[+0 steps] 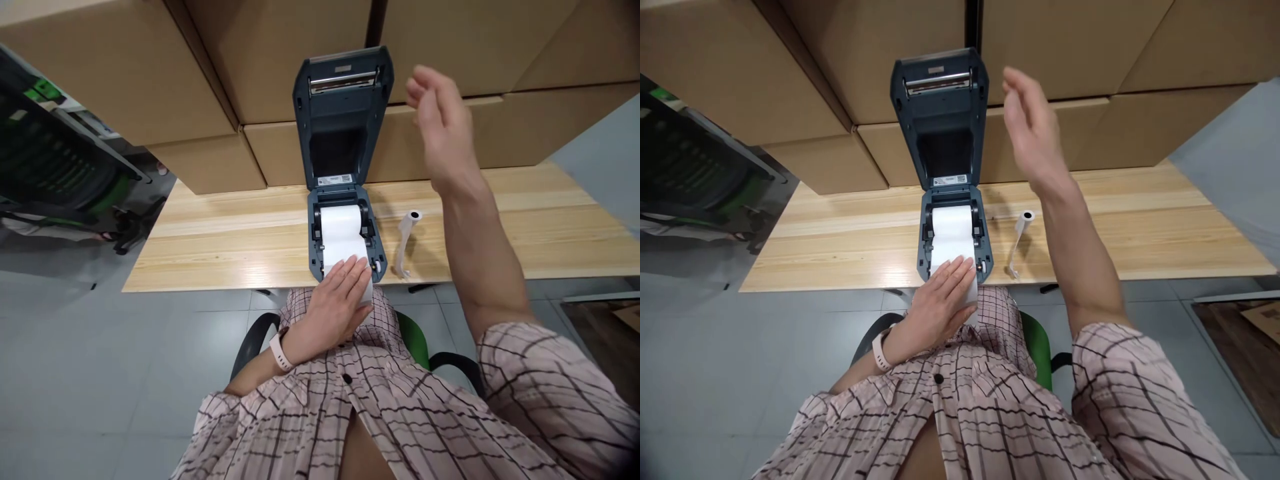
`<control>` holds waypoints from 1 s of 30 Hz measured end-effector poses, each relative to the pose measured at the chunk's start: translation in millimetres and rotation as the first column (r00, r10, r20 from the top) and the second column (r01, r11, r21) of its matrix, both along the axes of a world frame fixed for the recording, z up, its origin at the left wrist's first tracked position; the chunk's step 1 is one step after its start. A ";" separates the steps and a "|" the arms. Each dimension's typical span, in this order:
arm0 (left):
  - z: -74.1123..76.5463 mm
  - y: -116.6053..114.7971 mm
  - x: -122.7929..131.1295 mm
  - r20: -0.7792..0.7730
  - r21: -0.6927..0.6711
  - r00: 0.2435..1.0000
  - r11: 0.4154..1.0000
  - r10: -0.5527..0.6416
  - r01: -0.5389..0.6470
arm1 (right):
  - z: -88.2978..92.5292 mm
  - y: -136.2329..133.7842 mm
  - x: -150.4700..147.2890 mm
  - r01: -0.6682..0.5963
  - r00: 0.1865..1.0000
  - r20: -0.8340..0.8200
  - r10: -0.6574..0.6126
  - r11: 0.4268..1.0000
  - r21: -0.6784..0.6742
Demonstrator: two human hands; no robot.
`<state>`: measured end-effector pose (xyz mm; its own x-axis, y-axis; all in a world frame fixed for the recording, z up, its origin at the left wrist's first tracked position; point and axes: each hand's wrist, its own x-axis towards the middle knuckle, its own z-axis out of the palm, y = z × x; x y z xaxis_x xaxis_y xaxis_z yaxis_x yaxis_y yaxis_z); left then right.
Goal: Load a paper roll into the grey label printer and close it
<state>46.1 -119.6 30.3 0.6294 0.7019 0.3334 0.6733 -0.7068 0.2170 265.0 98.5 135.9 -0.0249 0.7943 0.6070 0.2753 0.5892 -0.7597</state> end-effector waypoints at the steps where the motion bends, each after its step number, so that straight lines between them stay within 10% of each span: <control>1: 0.0 -3.7 -0.6 0.017 0.009 1.000 1.000 -0.004 0.004 | 8.3 20.1 -9.1 -0.025 0.998 -0.057 0.016 0.989 -0.145; 7: -0.3 -11.7 -15.1 0.166 0.060 0.982 0.995 -0.092 0.083 | 30.3 53.0 -37.2 -0.211 0.962 -0.232 0.141 0.927 -0.309; 13: 11.8 -20.0 -27.7 0.365 -0.024 0.917 0.983 -0.161 0.182 | -25.9 -51.6 -10.2 -0.268 0.963 0.045 0.265 0.949 0.167; 17: 22.4 -29.6 -35.9 0.587 -0.155 0.800 0.952 -0.127 0.265 | -75.8 -128.0 -8.0 -0.209 0.934 0.337 0.114 0.942 0.261; 23: 15.5 3.2 -37.2 0.887 -0.156 0.384 0.948 0.258 -0.277 | -117.2 -155.7 -27.9 -0.032 0.978 0.207 -0.036 0.950 0.312; 30: -2.9 44.3 -11.5 0.693 -0.717 0.216 0.689 0.688 0.107 | -135.2 -158.3 -43.7 0.134 0.976 0.119 -0.185 0.930 0.341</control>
<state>34.6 -75.2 27.4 -0.1126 0.9927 -0.0425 -0.1412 0.0263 0.9896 221.3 -59.8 0.7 -0.0231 0.5513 0.8340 0.4800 0.7379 -0.4744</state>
